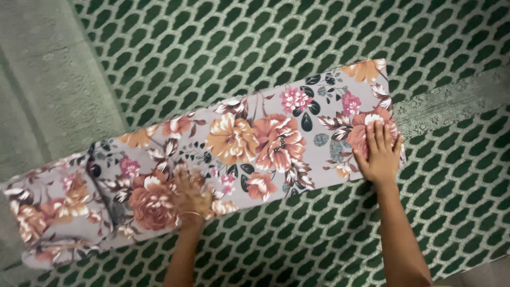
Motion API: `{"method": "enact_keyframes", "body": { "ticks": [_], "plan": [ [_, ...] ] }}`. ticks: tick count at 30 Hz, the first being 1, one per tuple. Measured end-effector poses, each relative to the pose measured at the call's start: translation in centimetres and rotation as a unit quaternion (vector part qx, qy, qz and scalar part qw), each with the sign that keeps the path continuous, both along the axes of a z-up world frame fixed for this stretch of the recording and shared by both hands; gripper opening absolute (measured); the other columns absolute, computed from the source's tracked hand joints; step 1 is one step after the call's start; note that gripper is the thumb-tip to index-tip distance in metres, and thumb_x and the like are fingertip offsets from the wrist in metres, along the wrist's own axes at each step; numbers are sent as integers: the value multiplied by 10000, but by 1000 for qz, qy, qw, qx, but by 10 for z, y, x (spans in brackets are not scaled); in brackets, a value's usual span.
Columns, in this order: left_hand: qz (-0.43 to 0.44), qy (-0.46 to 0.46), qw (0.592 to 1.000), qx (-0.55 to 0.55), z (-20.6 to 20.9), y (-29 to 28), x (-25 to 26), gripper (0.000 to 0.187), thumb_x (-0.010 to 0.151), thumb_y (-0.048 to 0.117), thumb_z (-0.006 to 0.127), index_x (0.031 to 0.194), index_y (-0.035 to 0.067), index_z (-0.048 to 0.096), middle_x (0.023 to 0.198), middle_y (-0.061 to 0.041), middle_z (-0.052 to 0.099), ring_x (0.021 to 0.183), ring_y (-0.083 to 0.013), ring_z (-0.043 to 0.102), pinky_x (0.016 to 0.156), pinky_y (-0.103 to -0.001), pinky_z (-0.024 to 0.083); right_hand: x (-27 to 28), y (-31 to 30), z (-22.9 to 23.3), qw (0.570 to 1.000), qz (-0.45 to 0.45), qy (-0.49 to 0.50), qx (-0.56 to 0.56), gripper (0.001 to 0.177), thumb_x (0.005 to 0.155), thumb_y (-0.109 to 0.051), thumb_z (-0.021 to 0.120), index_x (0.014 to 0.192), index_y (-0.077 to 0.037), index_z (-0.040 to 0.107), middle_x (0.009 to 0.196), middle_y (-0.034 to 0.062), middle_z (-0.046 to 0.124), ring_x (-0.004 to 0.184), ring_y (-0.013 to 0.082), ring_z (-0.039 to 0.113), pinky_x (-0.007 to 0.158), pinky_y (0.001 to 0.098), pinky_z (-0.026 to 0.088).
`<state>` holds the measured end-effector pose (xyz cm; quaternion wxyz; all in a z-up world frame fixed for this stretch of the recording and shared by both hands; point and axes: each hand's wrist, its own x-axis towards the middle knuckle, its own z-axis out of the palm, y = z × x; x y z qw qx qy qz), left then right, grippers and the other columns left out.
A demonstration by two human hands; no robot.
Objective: The person spreads out a floral fabric on a bed, smooths it flat by hand, and folds it into smaller sections.
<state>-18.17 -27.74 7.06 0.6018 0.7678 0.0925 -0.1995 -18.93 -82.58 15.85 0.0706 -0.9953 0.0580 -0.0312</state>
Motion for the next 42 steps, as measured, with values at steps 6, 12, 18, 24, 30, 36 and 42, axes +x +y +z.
{"method": "enact_keyframes", "body": {
  "ticks": [6,12,18,24,30,36,42],
  "plan": [
    [-125,-232,846,463,29,28,10,776,949,511,591,1606,194,325,1712,-118,186,1595,-319,168,1296,-579,77,-1,5,0,1000,-1,1,3,800,1000,-584,424,1653,-137,308,1718,118,252,1589,325,187,1236,655,10],
    [-165,-133,877,431,26,52,-14,809,859,455,632,1569,166,373,1666,-164,178,1538,-369,106,1188,-601,67,-25,67,-12,993,-102,-18,-64,740,1036,-435,561,1701,-201,338,1746,202,241,1605,405,213,1235,679,52],
    [235,-214,899,301,2,110,-169,673,909,220,687,1532,117,453,1547,-176,402,1428,-362,367,1189,-544,294,-129,252,-85,845,-319,-211,374,826,886,-14,654,1636,-33,308,1313,250,467,1079,378,556,961,376,497],
    [555,-43,807,-198,-55,247,-195,577,949,115,700,1471,121,456,1120,-73,646,922,-217,648,884,-443,566,-166,417,-121,535,-289,-120,785,526,957,-93,616,1431,-51,391,1067,93,627,994,237,658,942,406,553],
    [604,-30,711,-359,-67,363,-156,482,866,16,781,1269,92,528,983,-83,678,860,-245,703,918,-531,590,-107,476,-126,467,-310,-5,828,224,1008,-223,637,1174,-85,579,1013,35,647,999,210,654,993,435,545],
    [605,48,701,-375,-78,439,-123,453,772,51,833,1165,135,624,969,-32,686,862,-215,684,903,-586,564,-102,509,-125,472,-338,-29,814,138,956,-185,663,1006,-182,535,918,6,600,936,199,636,975,468,565],
    [530,111,769,-340,-79,469,-104,480,771,164,875,1210,157,680,997,-7,646,853,-187,629,848,-532,532,-95,506,-121,494,-361,20,791,143,965,-230,677,1015,-187,550,919,3,637,895,191,660,862,394,552]
  ]
}}
